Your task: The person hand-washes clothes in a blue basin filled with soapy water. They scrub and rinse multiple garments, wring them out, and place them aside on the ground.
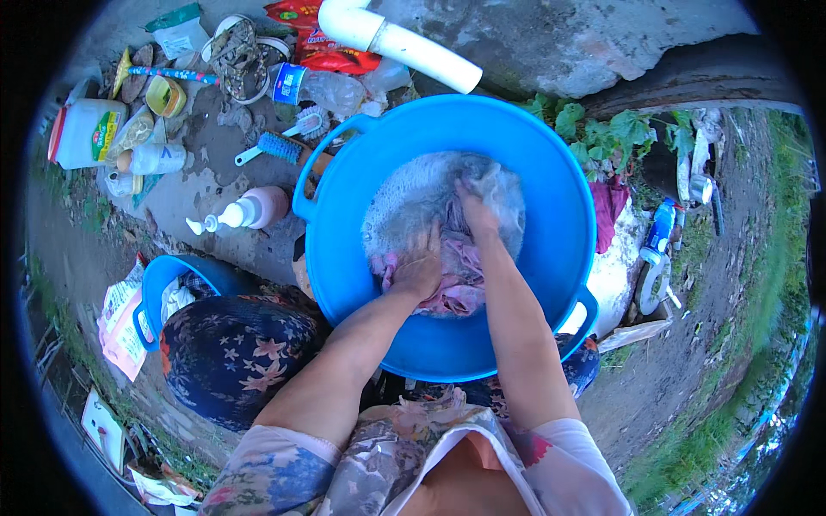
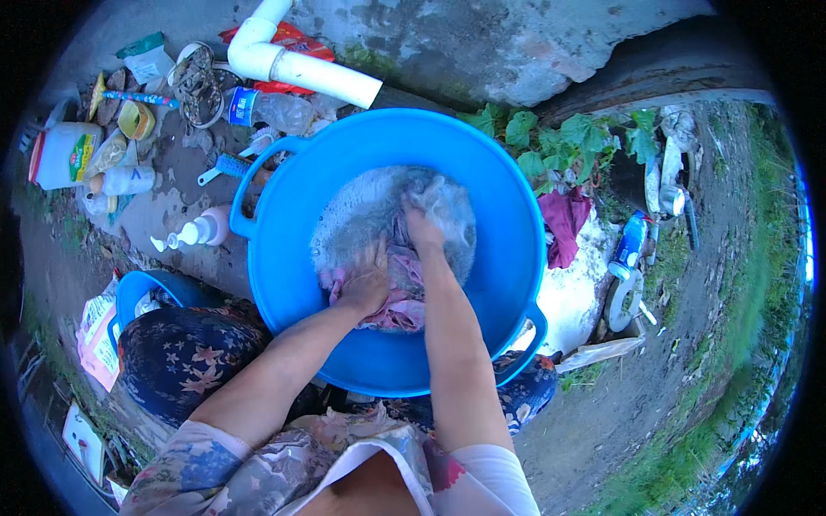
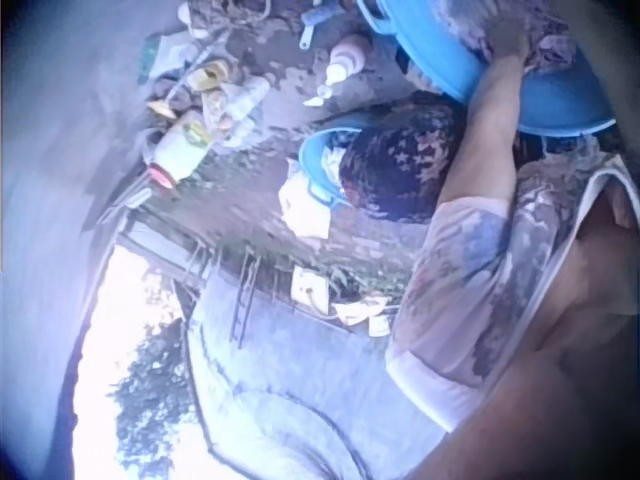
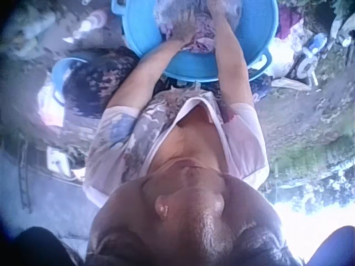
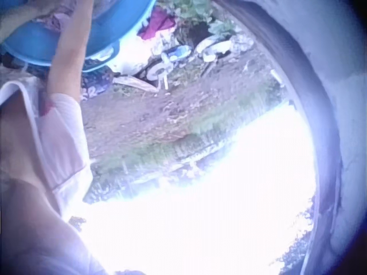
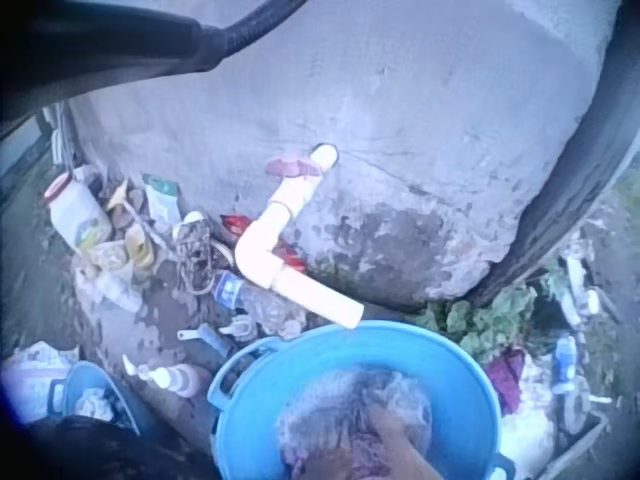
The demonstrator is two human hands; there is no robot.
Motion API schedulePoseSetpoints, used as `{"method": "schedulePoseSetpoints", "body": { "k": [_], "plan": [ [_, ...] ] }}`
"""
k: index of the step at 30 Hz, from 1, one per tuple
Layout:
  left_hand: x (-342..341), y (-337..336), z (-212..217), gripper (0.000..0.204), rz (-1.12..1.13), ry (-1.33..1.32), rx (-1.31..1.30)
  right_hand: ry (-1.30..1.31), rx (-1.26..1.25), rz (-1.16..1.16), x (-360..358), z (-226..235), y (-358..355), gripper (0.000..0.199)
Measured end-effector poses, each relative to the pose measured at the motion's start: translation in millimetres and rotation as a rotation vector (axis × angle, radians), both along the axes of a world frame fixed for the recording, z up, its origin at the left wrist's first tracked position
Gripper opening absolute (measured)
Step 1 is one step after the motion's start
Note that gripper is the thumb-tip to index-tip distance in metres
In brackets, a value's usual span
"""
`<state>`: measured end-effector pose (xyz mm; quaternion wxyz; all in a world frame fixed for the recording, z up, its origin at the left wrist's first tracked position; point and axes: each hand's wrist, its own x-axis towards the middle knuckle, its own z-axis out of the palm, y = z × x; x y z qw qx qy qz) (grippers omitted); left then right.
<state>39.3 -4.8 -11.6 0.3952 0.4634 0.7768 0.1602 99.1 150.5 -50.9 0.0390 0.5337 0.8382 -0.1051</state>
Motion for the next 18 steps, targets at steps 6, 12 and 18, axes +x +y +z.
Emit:
{"method": "schedulePoseSetpoints", "body": {
  "k": [6, 12, 18],
  "plan": [
    [-9, -4, 15, 0.068, -0.021, 0.014, -0.297, 0.391, 0.020, 0.100, 43, 65, -93, 0.033],
    [-10, 0, 17, 0.070, -0.123, -0.021, -0.278, 0.176, -0.023, 0.019, -36, 57, -84, 0.040],
    [1, 9, 4, 0.065, 0.039, -0.155, -0.056, 0.232, -0.461, -0.305, 11, -19, 10, 0.030]
  ]
}}
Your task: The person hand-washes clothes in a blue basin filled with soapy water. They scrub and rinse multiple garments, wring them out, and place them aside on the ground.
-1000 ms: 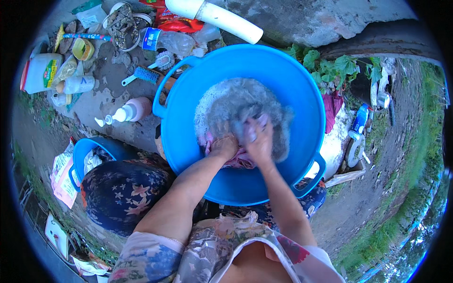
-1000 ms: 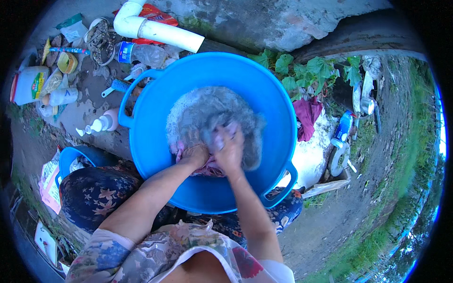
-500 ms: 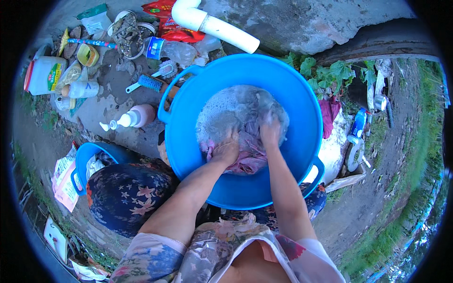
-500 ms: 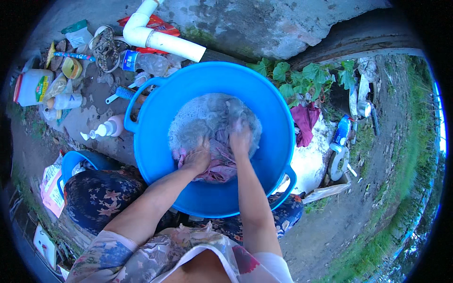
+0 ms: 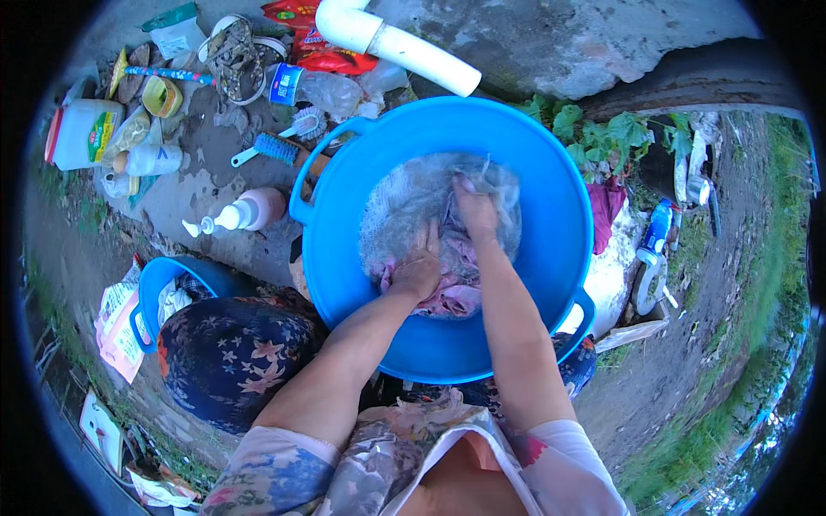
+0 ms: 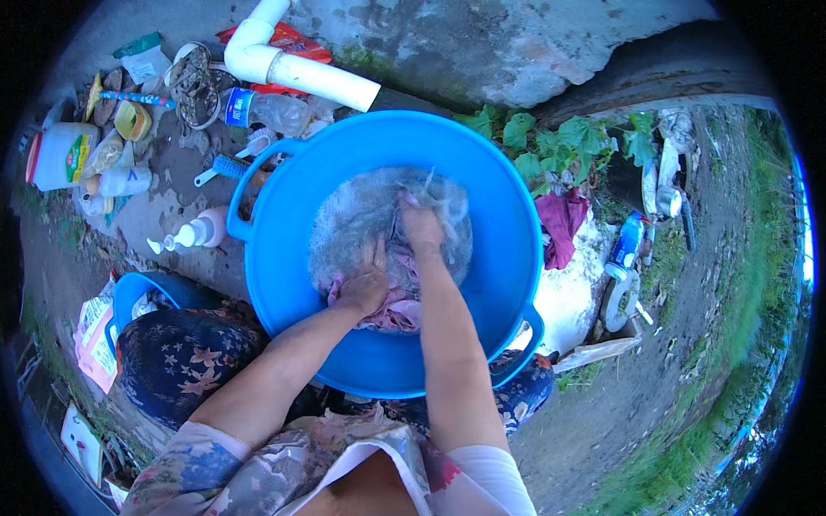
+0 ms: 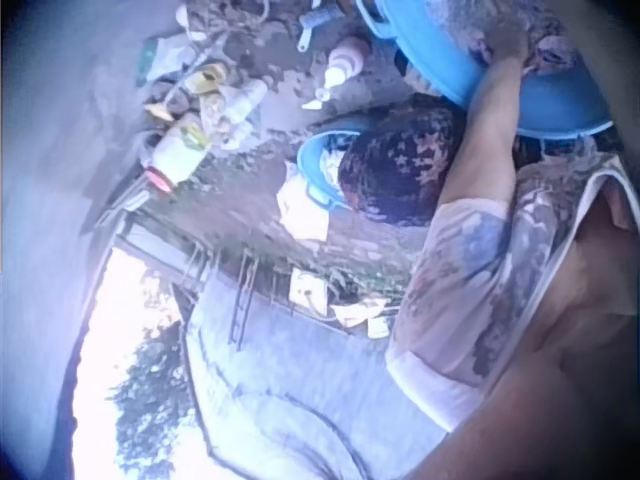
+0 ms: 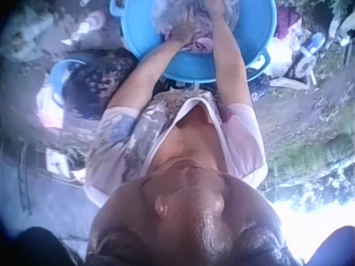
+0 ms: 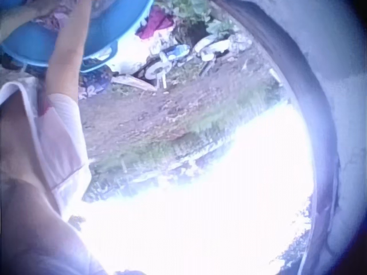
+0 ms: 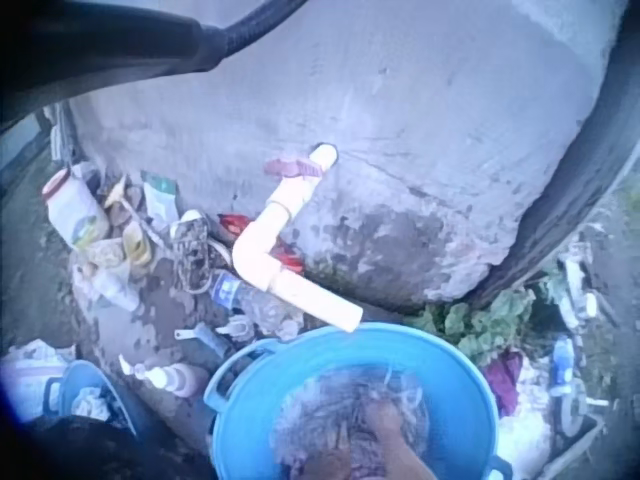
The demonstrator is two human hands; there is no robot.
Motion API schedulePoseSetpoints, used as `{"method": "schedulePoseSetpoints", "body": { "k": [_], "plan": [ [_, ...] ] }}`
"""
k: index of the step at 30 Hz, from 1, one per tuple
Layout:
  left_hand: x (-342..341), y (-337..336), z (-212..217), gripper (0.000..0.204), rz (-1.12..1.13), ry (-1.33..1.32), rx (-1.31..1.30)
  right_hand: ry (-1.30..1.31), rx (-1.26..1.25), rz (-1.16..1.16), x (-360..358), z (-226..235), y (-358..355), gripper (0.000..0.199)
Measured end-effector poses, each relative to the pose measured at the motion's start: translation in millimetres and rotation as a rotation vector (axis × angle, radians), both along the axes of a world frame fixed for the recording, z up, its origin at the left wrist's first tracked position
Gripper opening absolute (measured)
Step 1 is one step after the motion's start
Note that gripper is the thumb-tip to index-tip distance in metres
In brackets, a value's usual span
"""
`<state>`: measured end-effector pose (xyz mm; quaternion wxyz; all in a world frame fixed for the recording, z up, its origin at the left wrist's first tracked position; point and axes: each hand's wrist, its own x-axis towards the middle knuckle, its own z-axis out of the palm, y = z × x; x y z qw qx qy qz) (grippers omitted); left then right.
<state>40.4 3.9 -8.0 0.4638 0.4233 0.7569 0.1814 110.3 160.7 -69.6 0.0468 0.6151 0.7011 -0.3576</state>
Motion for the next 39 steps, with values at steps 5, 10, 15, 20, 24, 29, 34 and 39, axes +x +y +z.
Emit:
{"method": "schedulePoseSetpoints", "body": {
  "k": [5, 10, 15, 20, 24, 29, 34, 39],
  "plan": [
    [-12, -4, 5, 0.071, 0.055, 0.038, -0.295, 0.249, 0.147, -0.010, 29, 79, -65, 0.026],
    [-10, -9, 9, 0.077, -0.328, 0.314, -0.250, 0.194, 0.554, 0.327, -9, 77, -112, 0.050],
    [-9, -8, 2, 0.070, -0.144, 0.183, -0.093, -0.137, 0.334, 0.202, -61, 60, -60, 0.048],
    [-9, 8, 23, 0.064, -0.157, 0.089, -0.158, 0.143, 0.613, 0.206, 18, -10, 4, 0.037],
    [-21, -2, 6, 0.067, -0.250, -0.060, -0.370, 0.257, 0.237, 0.215, 46, 62, -72, 0.030],
    [-7, -31, -43, 0.072, -0.256, -0.078, -0.092, 0.065, 0.611, 0.397, -25, 73, -119, 0.033],
    [-1, -10, -19, 0.072, -0.168, 0.259, -0.048, -0.061, 0.132, 0.108, -73, 65, -44, 0.033],
    [-4, -2, -5, 0.074, -0.115, 0.105, -0.107, 0.203, 0.015, -0.152, -8, 72, -16, 0.028]
  ]
}}
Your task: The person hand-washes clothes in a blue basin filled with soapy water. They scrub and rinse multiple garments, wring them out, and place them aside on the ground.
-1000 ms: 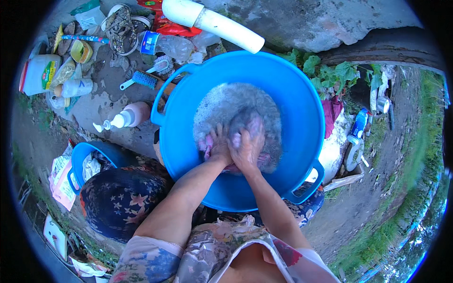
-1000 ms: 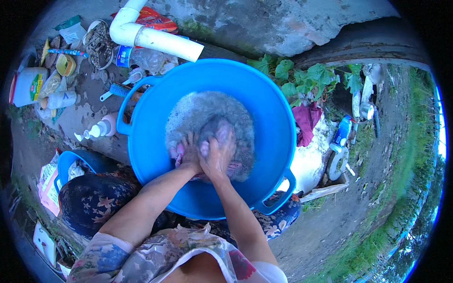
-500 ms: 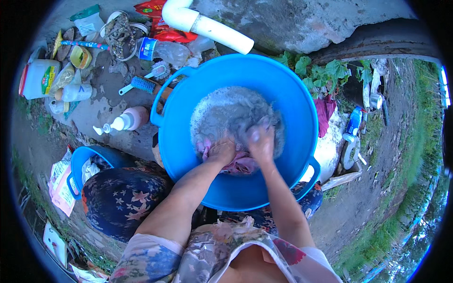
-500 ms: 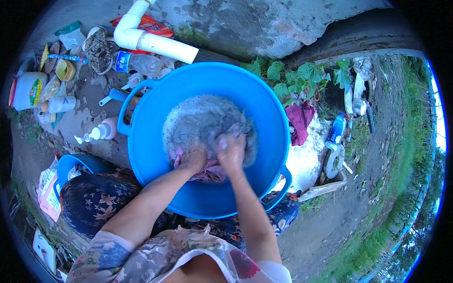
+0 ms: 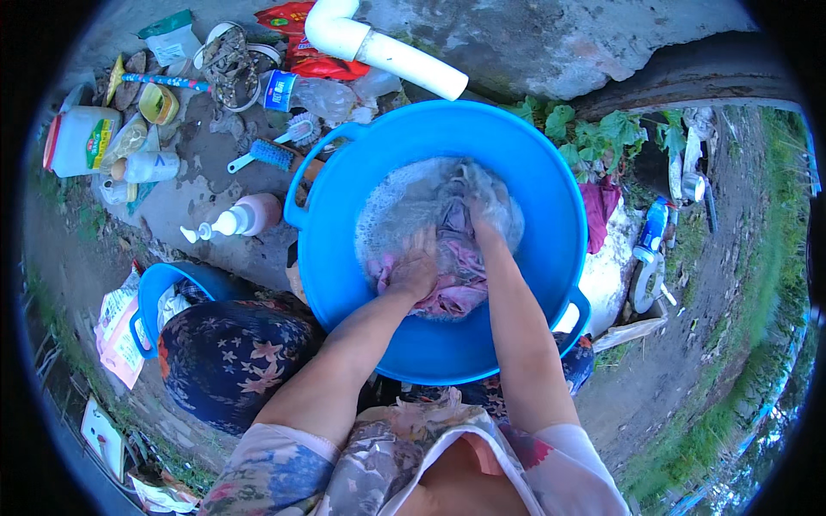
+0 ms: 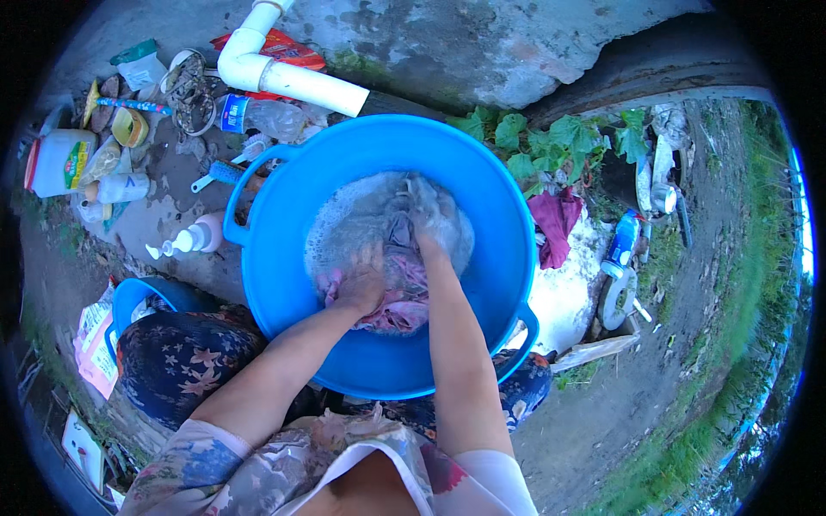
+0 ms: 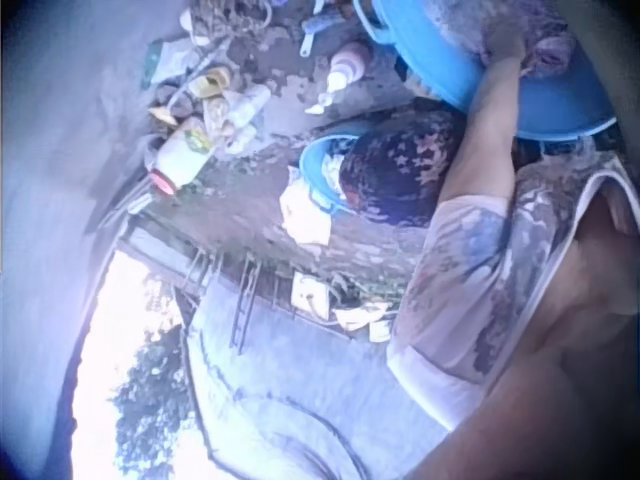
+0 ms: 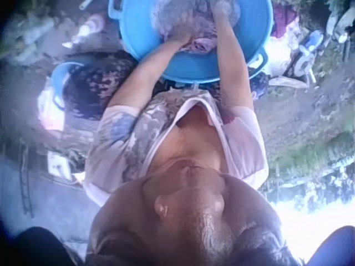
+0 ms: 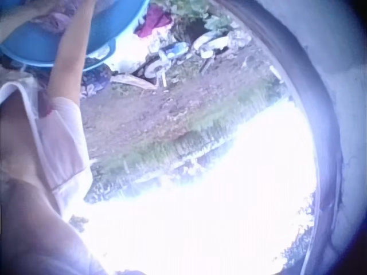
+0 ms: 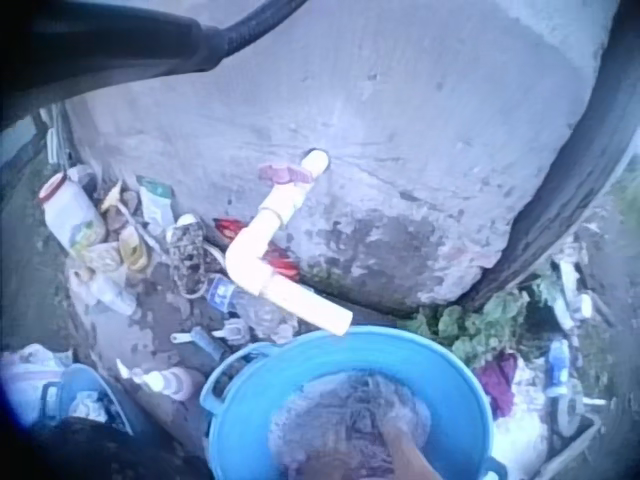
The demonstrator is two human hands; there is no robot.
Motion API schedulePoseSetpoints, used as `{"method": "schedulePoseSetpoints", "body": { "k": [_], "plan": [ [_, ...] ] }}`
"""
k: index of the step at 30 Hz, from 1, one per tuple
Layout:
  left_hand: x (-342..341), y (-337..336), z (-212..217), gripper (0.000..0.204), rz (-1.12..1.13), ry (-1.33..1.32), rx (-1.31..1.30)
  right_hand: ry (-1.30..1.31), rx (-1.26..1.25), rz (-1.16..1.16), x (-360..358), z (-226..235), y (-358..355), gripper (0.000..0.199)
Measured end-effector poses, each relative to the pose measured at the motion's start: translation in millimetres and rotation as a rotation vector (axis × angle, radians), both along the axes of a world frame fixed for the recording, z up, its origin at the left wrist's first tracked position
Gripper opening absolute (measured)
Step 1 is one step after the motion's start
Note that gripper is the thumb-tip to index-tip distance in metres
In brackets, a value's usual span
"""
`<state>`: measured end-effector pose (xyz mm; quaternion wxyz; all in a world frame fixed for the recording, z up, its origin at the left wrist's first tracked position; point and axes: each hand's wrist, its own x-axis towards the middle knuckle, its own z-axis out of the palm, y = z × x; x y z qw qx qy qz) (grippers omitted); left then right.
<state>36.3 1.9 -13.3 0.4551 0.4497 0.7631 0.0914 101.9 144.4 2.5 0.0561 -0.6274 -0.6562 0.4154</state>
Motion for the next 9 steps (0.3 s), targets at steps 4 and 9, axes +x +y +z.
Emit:
{"method": "schedulePoseSetpoints", "body": {
  "k": [4, 9],
  "plan": [
    [-11, 0, -4, 0.071, -0.045, -0.120, -0.244, 0.085, 0.381, 0.370, 39, 14, -52, 0.022],
    [-11, 0, 10, 0.100, -0.218, 0.204, -0.107, -0.174, 0.453, 0.536, -8, 10, -95, 0.039]
  ]
}}
